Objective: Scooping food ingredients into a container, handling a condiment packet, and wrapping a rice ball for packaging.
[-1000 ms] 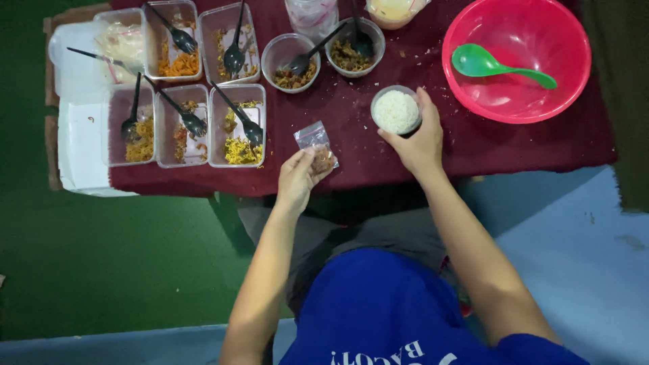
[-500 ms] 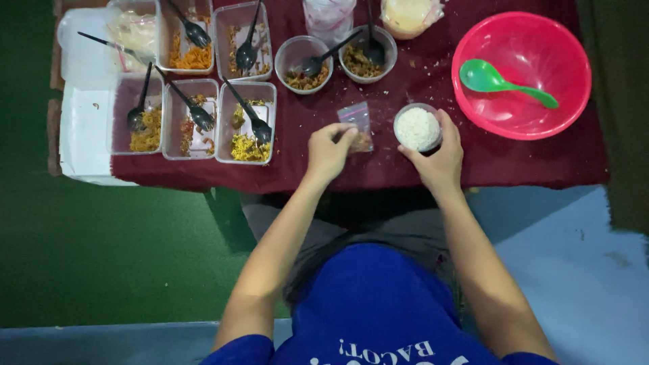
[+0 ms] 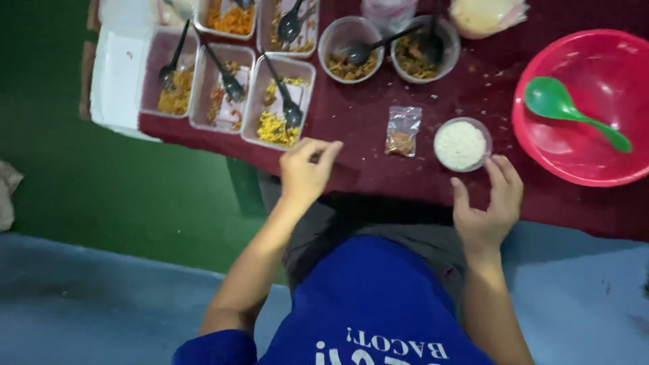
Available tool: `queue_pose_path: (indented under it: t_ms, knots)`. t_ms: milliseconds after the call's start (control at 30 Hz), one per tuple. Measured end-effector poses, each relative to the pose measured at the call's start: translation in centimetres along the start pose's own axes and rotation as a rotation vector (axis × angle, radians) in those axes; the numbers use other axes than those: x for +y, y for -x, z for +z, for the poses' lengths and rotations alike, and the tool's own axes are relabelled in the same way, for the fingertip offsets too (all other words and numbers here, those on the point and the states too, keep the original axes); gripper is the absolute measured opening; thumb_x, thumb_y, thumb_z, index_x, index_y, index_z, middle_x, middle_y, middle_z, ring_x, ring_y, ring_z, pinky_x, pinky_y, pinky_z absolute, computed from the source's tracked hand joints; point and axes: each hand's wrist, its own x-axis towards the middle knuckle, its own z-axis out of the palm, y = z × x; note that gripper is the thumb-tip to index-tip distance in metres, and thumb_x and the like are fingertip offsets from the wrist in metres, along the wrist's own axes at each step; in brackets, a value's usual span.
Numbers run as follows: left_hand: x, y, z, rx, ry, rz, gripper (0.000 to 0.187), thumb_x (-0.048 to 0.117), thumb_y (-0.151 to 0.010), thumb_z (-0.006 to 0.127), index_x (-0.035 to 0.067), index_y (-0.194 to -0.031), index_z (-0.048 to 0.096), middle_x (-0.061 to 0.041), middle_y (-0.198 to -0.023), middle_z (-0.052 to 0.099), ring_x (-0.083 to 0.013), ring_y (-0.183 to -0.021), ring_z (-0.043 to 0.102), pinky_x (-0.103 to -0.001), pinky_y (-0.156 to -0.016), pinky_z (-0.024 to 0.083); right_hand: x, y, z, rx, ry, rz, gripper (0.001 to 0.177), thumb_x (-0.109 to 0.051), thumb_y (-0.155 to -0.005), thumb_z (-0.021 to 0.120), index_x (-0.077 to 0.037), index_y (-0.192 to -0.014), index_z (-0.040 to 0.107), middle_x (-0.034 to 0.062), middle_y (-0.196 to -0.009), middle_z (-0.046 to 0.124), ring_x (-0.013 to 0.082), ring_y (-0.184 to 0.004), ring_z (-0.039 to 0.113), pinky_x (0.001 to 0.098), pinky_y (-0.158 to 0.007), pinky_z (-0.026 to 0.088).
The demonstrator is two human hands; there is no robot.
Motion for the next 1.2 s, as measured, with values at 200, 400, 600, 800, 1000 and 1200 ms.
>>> queue_pose_path:
  t_ms: [200, 400, 600, 800, 1000, 1200]
  knots:
    - [-2.4, -2.2, -7.7, 0.162, -0.158, -0.056, 0.007, 0.007, -0.091, 0.081, 0.011, -0.096, 0.078, -0.008, -0.079, 0.071, -0.0319, -0.080, 0.072, -0.041, -0.078, 0.057, -2.0, -0.9, 2.1, -0.018, -0.213, -0.057, 0.020, 0.001, -0.095, 0.086, 0.009, -0.110, 0.076, 0.0224, -0.114, 0.067, 0.0455, -0.113, 0.065, 0.0539, -0.100, 0.052]
    - [-4.8, -5.8, -7.5, 0.017, -0.319, -0.045, 0.007, 0.013, -0.090, 0.081, 0.009, -0.095, 0.077, -0.013, -0.077, 0.071, -0.0390, -0.078, 0.072, -0.050, -0.071, 0.056, -3.0, -1.8, 4.1, -0.086, -0.340, -0.066, 0.015, -0.001, -0.092, 0.086, 0.004, -0.103, 0.079, 0.0195, -0.110, 0.071, 0.0429, -0.111, 0.069, 0.0498, -0.098, 0.055]
    - [-5.6, -10.8, -2.9, -0.161, -0.348, -0.382, 0.039, 0.030, -0.091, 0.078, 0.008, -0.112, 0.053, -0.020, -0.093, 0.074, -0.0471, -0.089, 0.069, -0.055, -0.078, 0.050, -5.2, -1.8, 2.6, -0.229, -0.322, -0.013, 0.010, 0.007, -0.097, 0.075, 0.006, -0.107, 0.075, 0.0202, -0.113, 0.069, 0.0349, -0.114, 0.066, 0.0447, -0.108, 0.051]
    - [-7.6, -11.6, -1.3, -0.060, -0.206, -0.441, 0.035, 0.009, -0.084, 0.073, 0.015, -0.102, 0.044, -0.006, -0.074, 0.064, -0.0332, -0.075, 0.065, -0.045, -0.076, 0.047, -4.9, 0.1, 1.5, -0.287, -0.309, 0.008, 0.012, 0.004, -0.095, 0.075, 0.004, -0.107, 0.074, 0.0188, -0.114, 0.069, 0.0342, -0.114, 0.066, 0.0447, -0.105, 0.055]
    - [-6.8, -10.7, -3.9, 0.078, -0.047, -0.255, 0.020, 0.013, -0.083, 0.079, 0.018, -0.100, 0.069, 0.006, -0.072, 0.069, -0.0098, -0.065, 0.067, -0.027, -0.072, 0.052, -5.3, 0.9, 1.0, -0.306, -0.314, 0.099, 0.010, 0.005, -0.096, 0.075, 0.002, -0.106, 0.075, 0.0162, -0.112, 0.070, 0.0324, -0.113, 0.066, 0.0435, -0.106, 0.053]
    - [-1.8, -6.7, -6.2, 0.111, -0.098, 0.140, 0.023, -0.002, -0.089, 0.079, 0.007, -0.110, 0.076, -0.015, -0.099, 0.078, -0.0351, -0.090, 0.076, -0.043, -0.077, 0.060, -6.3, -0.5, 2.7, -0.282, -0.434, 0.075, 0.024, -0.007, -0.091, 0.083, -0.002, -0.113, 0.078, 0.0126, -0.105, 0.074, 0.0331, -0.097, 0.073, 0.0426, -0.084, 0.058]
